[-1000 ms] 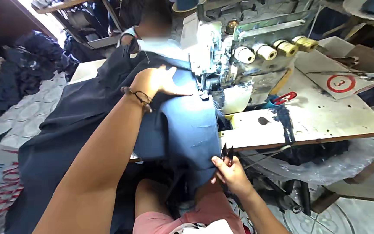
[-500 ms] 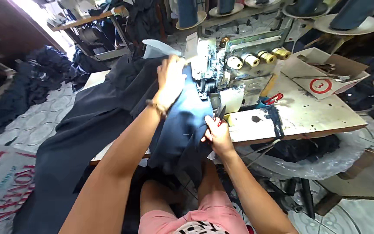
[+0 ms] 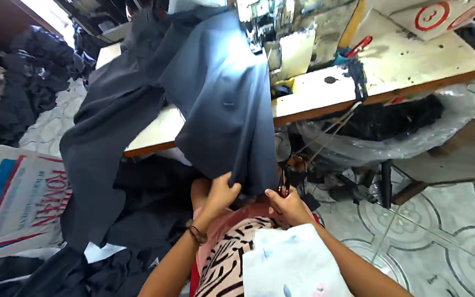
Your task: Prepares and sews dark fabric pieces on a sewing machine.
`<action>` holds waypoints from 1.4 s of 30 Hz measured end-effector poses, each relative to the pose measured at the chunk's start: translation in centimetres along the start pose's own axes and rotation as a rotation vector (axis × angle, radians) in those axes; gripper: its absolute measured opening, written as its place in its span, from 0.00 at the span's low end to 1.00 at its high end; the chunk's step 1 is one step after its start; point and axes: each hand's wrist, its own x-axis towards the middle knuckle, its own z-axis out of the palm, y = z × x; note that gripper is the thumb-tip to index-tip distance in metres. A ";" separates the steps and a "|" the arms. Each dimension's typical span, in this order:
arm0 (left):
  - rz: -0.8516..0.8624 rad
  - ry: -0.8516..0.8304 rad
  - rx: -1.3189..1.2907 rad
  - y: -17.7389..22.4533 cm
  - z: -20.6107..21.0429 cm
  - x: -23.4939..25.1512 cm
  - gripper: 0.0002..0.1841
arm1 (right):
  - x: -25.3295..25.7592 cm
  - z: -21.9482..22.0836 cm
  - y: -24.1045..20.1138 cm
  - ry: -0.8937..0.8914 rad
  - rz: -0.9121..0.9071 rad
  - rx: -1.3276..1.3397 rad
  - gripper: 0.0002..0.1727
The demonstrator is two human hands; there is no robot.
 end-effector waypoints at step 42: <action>1.012 -0.297 0.177 0.5 0.7 -6.7 0.14 | -5.2 -2.0 -3.1 -0.065 -0.266 -0.219 0.07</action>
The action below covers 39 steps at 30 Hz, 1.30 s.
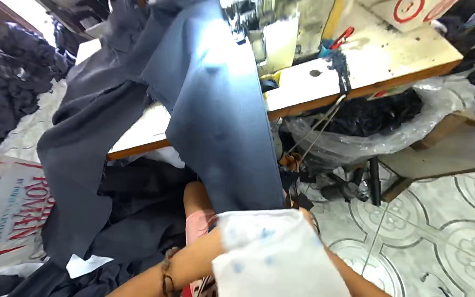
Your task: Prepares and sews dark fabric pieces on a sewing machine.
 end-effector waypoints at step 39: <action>-0.036 0.503 0.586 -9.2 -13.8 14.7 0.18 | 20.0 2.5 -4.6 0.083 -0.015 0.113 0.12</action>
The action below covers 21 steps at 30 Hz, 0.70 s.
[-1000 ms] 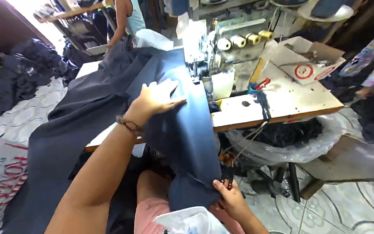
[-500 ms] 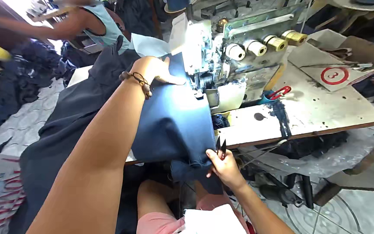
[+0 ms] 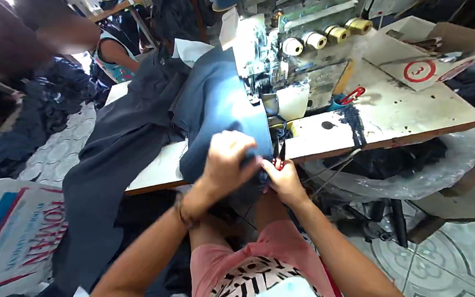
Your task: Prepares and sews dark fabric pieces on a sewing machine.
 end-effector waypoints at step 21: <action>0.044 0.074 -0.102 6.1 2.1 -7.3 0.09 | -7.1 -1.4 0.1 -0.069 0.063 0.249 0.35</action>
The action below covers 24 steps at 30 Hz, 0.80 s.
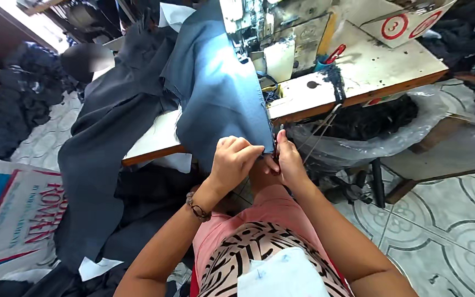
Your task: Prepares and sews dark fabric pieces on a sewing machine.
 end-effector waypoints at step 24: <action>-0.215 -0.472 0.183 -9.7 -3.7 15.0 0.24 | 12.9 1.7 -2.7 0.079 -0.058 -0.135 0.13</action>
